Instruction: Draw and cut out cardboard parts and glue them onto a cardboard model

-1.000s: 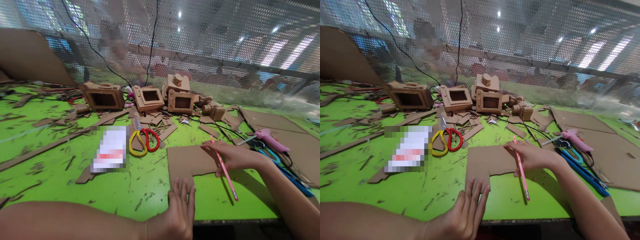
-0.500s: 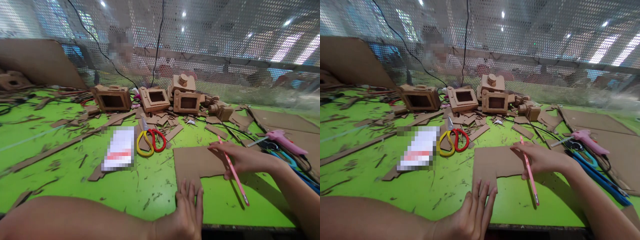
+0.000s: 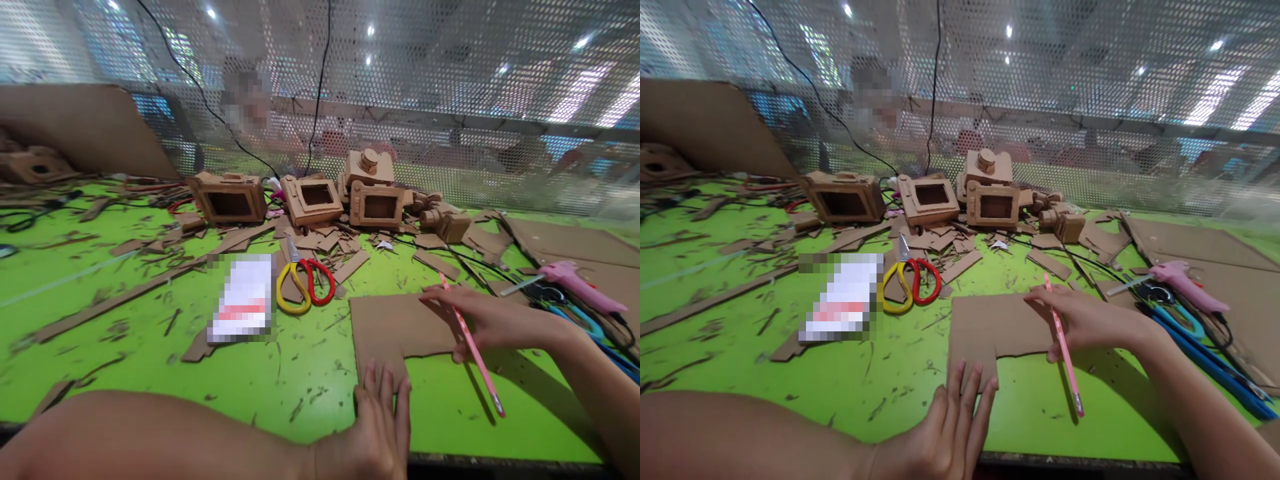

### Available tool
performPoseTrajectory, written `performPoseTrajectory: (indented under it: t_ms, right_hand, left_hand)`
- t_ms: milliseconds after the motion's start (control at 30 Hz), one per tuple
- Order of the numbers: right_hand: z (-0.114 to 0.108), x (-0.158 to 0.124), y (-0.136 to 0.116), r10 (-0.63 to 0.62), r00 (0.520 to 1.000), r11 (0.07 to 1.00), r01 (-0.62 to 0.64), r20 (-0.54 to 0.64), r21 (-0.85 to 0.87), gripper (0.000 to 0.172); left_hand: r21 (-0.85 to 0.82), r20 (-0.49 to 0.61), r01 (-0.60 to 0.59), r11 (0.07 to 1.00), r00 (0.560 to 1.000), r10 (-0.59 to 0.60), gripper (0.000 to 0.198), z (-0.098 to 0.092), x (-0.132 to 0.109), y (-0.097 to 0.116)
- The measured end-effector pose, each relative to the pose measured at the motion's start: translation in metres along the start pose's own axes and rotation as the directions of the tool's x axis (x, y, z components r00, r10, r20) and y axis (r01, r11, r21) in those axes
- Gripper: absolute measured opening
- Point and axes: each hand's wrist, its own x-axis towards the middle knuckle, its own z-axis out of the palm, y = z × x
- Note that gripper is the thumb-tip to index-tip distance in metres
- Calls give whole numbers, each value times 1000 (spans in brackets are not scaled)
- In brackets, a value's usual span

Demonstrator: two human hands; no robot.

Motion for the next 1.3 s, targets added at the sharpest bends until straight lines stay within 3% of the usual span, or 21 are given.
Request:
performPoseTrajectory:
  t_ms: [767, 1300]
  right_hand:
    - [-3, 0, -8, 14, 1000, 1000, -14, 25, -17, 69]
    - [-4, -1, -12, -19, 1000, 999, 20, 16, -44, 65]
  left_hand:
    - [5, 19, 10, 1000, 1000, -10, 41, -1, -1, 3]
    - [-5, 28, 27, 1000, 999, -26, 43, -2, -3, 5]
